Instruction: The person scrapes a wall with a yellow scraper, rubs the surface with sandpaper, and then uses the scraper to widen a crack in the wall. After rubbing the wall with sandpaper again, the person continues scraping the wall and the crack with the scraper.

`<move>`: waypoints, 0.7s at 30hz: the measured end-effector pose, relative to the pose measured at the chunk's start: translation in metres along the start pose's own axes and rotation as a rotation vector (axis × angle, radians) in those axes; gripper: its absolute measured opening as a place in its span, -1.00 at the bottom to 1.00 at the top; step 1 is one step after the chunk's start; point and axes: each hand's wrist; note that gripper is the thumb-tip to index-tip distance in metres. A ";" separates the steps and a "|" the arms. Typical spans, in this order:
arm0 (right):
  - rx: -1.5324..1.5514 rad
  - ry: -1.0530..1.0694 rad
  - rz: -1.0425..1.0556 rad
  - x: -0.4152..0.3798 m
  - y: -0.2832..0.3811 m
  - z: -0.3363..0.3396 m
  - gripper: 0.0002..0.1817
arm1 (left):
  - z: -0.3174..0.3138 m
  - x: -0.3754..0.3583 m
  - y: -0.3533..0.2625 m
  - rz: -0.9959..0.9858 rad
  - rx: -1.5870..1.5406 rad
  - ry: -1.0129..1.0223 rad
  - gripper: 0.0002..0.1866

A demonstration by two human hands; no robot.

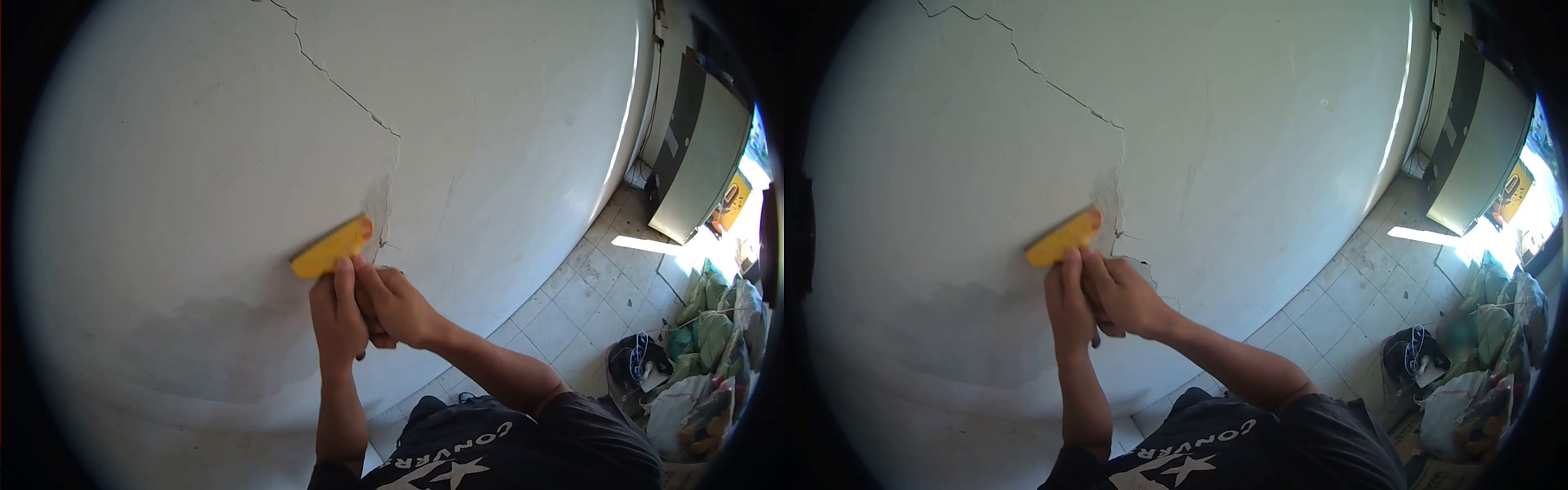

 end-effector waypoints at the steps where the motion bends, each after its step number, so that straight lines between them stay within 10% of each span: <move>1: -0.030 -0.036 0.013 -0.003 -0.023 -0.001 -0.35 | 0.003 -0.008 0.021 -0.030 -0.018 0.038 -0.47; 8: 0.028 0.050 -0.045 -0.005 0.005 -0.001 -0.36 | 0.005 -0.001 -0.007 0.324 -0.058 0.071 -0.49; 12: -0.017 -0.048 -0.045 -0.005 -0.032 0.001 -0.36 | -0.007 -0.016 0.043 -0.091 -0.073 -0.113 -0.49; 14: -0.029 -0.087 -0.044 -0.006 -0.027 -0.006 -0.35 | 0.006 -0.014 0.018 0.207 -0.116 0.045 -0.49; 18: -0.100 -0.041 -0.018 -0.007 -0.050 0.011 -0.33 | -0.009 -0.033 0.064 0.075 -0.115 -0.054 -0.42; 21: -0.182 -0.048 -0.295 -0.026 -0.121 0.034 -0.30 | -0.009 -0.094 0.097 0.458 -0.115 0.030 -0.33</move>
Point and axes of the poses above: each hand's wrist, its own x-axis towards the middle knuckle, its own z-axis out of the back of the hand, y = z × x, and after that the axes turned 11 degrees about -y, right-handed
